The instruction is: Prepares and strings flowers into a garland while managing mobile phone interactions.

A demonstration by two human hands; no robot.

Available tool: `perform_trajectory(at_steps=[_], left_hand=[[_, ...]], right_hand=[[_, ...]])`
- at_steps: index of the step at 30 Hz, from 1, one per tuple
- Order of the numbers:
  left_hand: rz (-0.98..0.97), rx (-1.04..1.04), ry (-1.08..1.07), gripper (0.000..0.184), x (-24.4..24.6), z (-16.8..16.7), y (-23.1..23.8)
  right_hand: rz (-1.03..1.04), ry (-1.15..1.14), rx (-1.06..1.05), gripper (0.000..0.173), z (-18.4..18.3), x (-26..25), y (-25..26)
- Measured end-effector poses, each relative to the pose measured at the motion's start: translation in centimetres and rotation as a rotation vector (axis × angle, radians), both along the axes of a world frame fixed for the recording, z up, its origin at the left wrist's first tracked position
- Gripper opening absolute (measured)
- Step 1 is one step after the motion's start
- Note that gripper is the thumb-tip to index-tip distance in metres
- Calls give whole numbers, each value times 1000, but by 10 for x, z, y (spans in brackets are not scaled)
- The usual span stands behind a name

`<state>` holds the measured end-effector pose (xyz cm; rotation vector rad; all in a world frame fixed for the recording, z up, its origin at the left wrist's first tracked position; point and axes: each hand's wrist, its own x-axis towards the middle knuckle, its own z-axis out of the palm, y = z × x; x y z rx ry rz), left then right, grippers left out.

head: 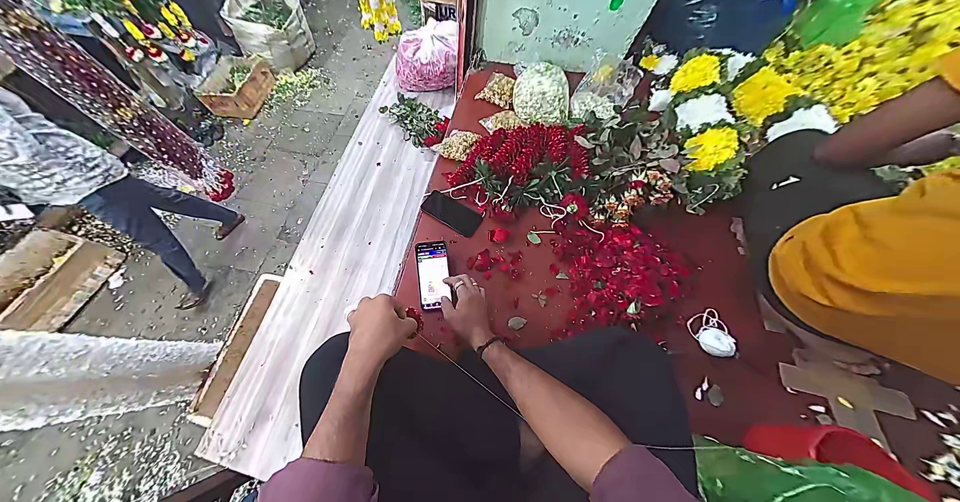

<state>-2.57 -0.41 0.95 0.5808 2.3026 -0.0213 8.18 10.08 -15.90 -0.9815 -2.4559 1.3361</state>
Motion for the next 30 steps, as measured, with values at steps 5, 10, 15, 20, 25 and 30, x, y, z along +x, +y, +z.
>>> perform_trajectory(at_steps=[5,10,15,20,25,30], left_hand=[[-5,23,5,22,1,-2,-1],[-26,31,13,21,2,-4,-1],[-32,51,35,19,4,-4,-3],[-37,48,32,19,5,-4,-4],[-43,71,45,16,6,-4,-6],[-49,52,45,15,6,-7,-4]], right_hand=[[-105,-47,-157,39,-3,-3,8],[-137,-90,-222,40,-8,-3,8],[-184,-101,-320,48,-14,-3,14],[-86,-149,-385,59,-19,-1,23],[79,-250,-385,81,-22,-6,32],[89,-284,-249,86,-30,-13,25]])
